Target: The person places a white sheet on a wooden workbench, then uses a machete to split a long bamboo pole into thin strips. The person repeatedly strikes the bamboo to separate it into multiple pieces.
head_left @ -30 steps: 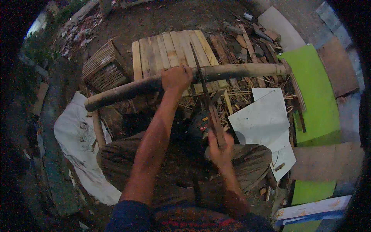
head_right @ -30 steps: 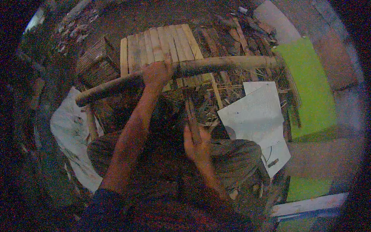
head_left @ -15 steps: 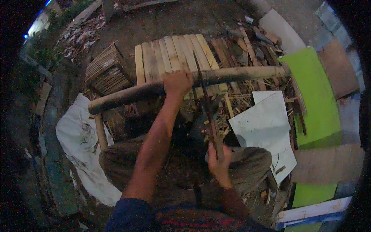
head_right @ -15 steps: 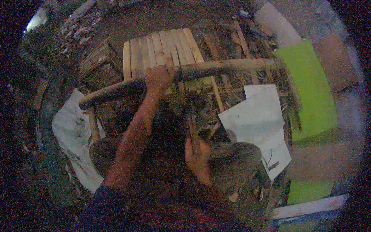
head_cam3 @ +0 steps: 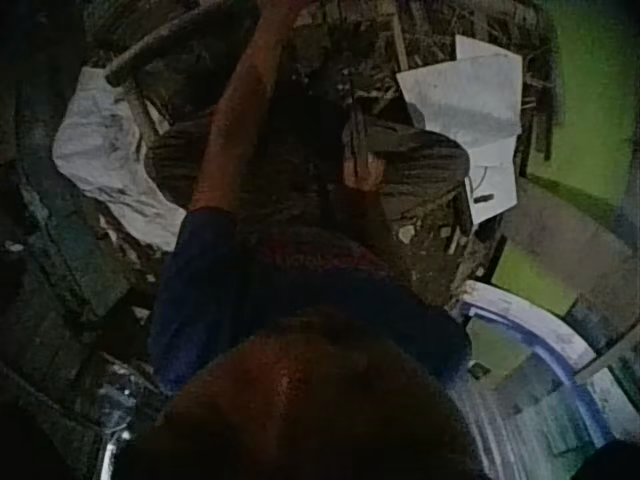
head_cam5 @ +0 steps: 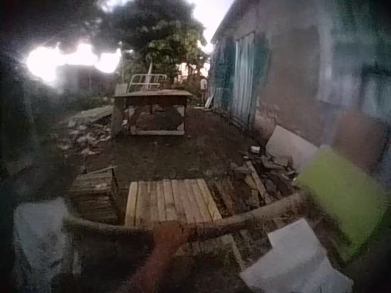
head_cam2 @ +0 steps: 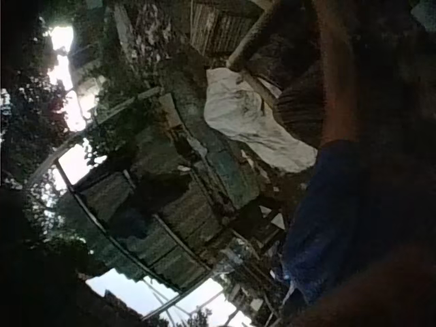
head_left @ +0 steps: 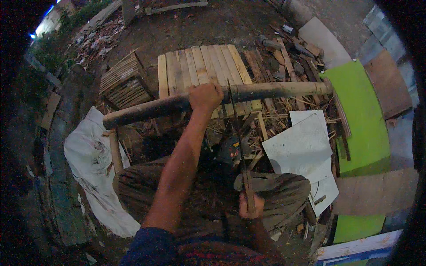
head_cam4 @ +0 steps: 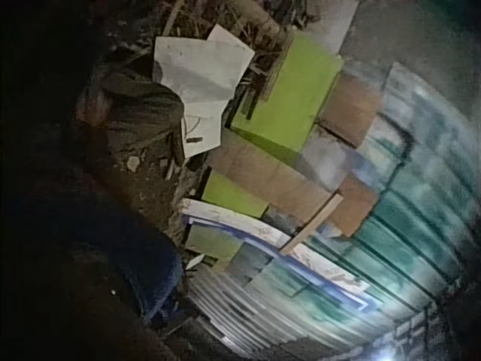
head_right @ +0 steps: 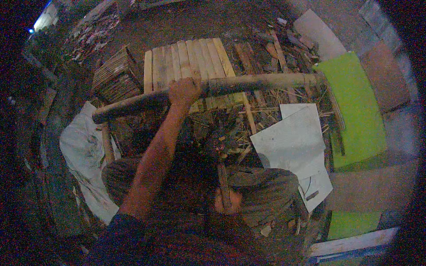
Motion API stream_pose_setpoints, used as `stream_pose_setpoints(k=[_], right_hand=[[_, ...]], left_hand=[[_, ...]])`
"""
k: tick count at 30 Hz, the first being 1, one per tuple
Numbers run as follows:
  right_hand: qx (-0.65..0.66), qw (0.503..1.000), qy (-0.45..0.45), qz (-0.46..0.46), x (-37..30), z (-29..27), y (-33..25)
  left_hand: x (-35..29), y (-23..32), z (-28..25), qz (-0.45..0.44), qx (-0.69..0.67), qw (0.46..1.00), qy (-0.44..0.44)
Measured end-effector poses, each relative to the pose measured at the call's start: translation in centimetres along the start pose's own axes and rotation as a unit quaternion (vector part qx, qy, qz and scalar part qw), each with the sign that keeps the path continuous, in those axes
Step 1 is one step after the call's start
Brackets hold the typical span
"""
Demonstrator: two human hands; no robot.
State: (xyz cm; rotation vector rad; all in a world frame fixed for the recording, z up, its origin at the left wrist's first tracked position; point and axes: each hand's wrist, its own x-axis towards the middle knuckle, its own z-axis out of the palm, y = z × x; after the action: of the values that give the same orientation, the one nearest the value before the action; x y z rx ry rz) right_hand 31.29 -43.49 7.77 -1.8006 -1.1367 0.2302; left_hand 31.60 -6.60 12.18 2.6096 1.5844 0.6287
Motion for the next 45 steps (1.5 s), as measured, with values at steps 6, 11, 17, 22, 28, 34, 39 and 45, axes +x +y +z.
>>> stream_pose_setpoints(k=[6,11,17,22,28,34,39,45], right_hand=[[0.158,0.981,0.025,0.111,14.9,5.1,-1.0],[-0.135,0.842,0.175,-0.492,-2.2,3.5,12.7],[0.129,0.990,0.012,0.054,6.6,3.8,-0.5],[0.123,0.990,0.052,0.053,13.1,7.0,0.5],[-0.027,0.997,0.056,-0.034,-0.5,3.2,2.9],[0.147,0.987,0.005,0.068,12.8,5.8,0.6],[0.013,0.977,0.142,-0.156,17.1,5.4,0.0],[-0.016,0.995,0.087,-0.044,5.4,0.0,1.5]], left_hand=[[0.4,0.1,0.5,-0.006,-0.011,1.000,0.000],[1.0,0.2,0.2,0.014,-0.003,1.000,-0.001],[0.1,-0.8,0.9,-0.005,-0.007,1.000,-0.014],[1.6,-0.7,1.9,-0.033,-0.018,0.999,-0.007],[2.0,-0.3,0.0,-0.036,0.001,0.998,-0.056],[1.0,-0.8,1.7,0.005,-0.008,1.000,-0.020],[2.2,0.2,-0.3,-0.052,-0.031,0.997,-0.049],[2.8,-0.8,0.1,-0.050,-0.011,0.998,-0.037]])
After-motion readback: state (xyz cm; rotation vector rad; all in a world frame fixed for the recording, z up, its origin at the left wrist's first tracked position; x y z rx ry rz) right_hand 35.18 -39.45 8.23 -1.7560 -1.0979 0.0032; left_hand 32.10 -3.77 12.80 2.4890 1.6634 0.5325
